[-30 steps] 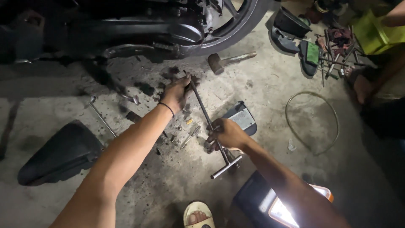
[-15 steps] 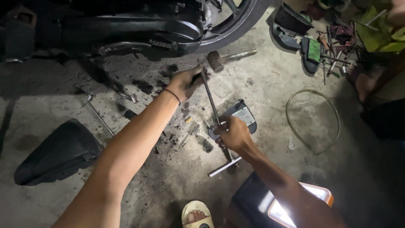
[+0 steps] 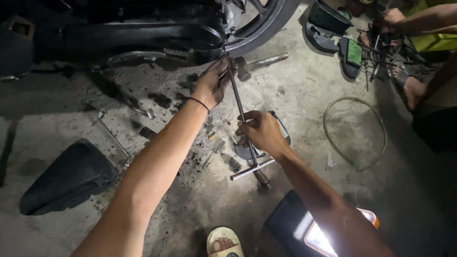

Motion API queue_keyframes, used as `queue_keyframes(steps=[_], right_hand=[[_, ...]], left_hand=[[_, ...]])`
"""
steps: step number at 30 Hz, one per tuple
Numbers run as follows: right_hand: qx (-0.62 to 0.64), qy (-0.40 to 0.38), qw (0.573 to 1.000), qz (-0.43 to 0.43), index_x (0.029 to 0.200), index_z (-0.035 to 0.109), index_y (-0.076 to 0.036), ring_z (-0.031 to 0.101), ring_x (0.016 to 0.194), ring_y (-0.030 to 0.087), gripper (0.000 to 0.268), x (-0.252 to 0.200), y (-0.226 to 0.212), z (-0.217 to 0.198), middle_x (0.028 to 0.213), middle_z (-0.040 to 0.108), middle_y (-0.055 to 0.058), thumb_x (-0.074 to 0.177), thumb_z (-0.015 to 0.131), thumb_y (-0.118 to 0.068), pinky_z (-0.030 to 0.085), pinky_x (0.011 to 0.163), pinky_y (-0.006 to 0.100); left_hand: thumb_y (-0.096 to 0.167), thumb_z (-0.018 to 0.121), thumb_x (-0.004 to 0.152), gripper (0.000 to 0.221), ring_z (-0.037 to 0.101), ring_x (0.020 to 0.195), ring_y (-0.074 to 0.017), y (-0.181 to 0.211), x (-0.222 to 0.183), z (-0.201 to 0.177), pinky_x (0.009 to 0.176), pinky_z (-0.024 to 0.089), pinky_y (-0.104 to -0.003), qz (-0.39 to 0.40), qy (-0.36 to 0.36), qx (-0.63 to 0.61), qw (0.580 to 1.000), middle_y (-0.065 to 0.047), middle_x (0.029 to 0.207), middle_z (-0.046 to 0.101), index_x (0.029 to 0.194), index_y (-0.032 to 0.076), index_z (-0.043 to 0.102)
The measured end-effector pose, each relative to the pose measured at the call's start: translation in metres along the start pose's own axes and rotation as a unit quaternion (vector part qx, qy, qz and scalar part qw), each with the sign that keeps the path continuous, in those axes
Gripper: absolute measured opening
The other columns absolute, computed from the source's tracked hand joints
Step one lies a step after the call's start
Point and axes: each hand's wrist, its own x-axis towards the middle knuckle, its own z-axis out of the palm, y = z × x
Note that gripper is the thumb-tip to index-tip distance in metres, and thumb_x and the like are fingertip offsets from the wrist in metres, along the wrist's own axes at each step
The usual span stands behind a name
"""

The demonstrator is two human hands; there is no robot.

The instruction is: Disassembling motorcycle engine components using a T-wrench and removing covers

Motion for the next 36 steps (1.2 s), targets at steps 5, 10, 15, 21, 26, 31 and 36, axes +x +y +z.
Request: queue_keyframes(steps=[5,10,15,21,26,31,36], right_hand=[[0.006,0.002,1.000,0.004,0.118,0.076,-0.017,0.073,0.100,0.039,0.038,0.007,0.004,0.002,0.088,0.079,0.011,0.086,0.070,-0.036,0.054,0.092,0.049],[0.007,-0.003,1.000,0.014,0.119,0.076,-0.018,0.073,0.100,0.038,0.039,0.012,0.005,0.003,0.089,0.080,0.010,0.085,0.072,-0.035,0.054,0.090,0.048],[0.024,-0.006,0.999,0.025,0.113,0.078,-0.020,0.077,0.093,0.031,0.032,0.012,0.001,0.002,0.082,0.080,0.006,0.085,0.071,-0.034,0.056,0.089,0.044],[0.065,0.012,0.998,-0.010,0.118,0.075,-0.012,0.077,0.085,0.032,0.038,0.011,-0.016,-0.006,0.084,0.079,0.011,0.087,0.068,-0.033,0.056,0.084,0.041],[0.192,-0.023,0.981,0.010,0.114,0.070,0.004,0.076,0.057,0.024,0.033,0.030,-0.014,-0.012,0.080,0.078,0.015,0.088,0.065,-0.018,0.062,0.063,0.033],[0.354,-0.076,0.931,0.047,0.125,0.060,0.013,0.075,0.062,0.030,0.041,0.045,0.009,-0.013,0.090,0.073,0.028,0.096,0.064,-0.015,0.065,0.054,0.039],[0.414,-0.169,0.893,0.047,0.126,0.056,0.016,0.076,0.076,0.040,0.039,0.032,-0.017,-0.026,0.094,0.071,0.031,0.099,0.059,-0.012,0.066,0.064,0.051]], left_hand=[[0.016,0.073,0.097,0.017,0.078,0.097,-0.0247,0.004,0.007,0.002,0.090,0.067,-0.038,-0.028,0.003,-0.006,1.000,-0.008,0.111,0.077,0.114,0.012,0.074],[0.015,0.072,0.097,0.015,0.078,0.097,-0.0237,-0.001,0.008,0.009,0.091,0.066,-0.038,-0.018,0.017,-0.012,1.000,-0.009,0.109,0.076,0.111,0.010,0.073],[0.012,0.076,0.094,0.015,0.078,0.096,-0.0265,0.008,0.001,0.013,0.090,0.067,-0.041,-0.027,0.037,-0.030,0.999,-0.013,0.106,0.077,0.107,0.005,0.072],[0.012,0.073,0.095,0.015,0.078,0.082,-0.0263,0.011,0.014,0.021,0.073,0.067,-0.029,-0.030,0.072,-0.061,0.995,-0.015,0.092,0.074,0.101,0.000,0.067],[0.014,0.061,0.100,0.011,0.064,0.066,-0.0118,0.053,-0.100,0.088,0.053,0.052,-0.013,-0.053,-0.010,-0.058,0.997,-0.002,0.080,0.062,0.096,0.004,0.062],[0.016,0.049,0.105,0.033,0.066,0.126,-0.0353,0.050,-0.133,0.055,0.109,0.051,-0.055,-0.121,-0.197,0.015,0.973,-0.019,0.134,0.068,0.133,0.004,0.061],[0.004,0.061,0.102,0.028,0.073,0.111,-0.0294,0.037,-0.115,0.026,0.097,0.061,-0.040,-0.101,-0.223,0.065,0.967,-0.017,0.119,0.074,0.129,0.002,0.061]])
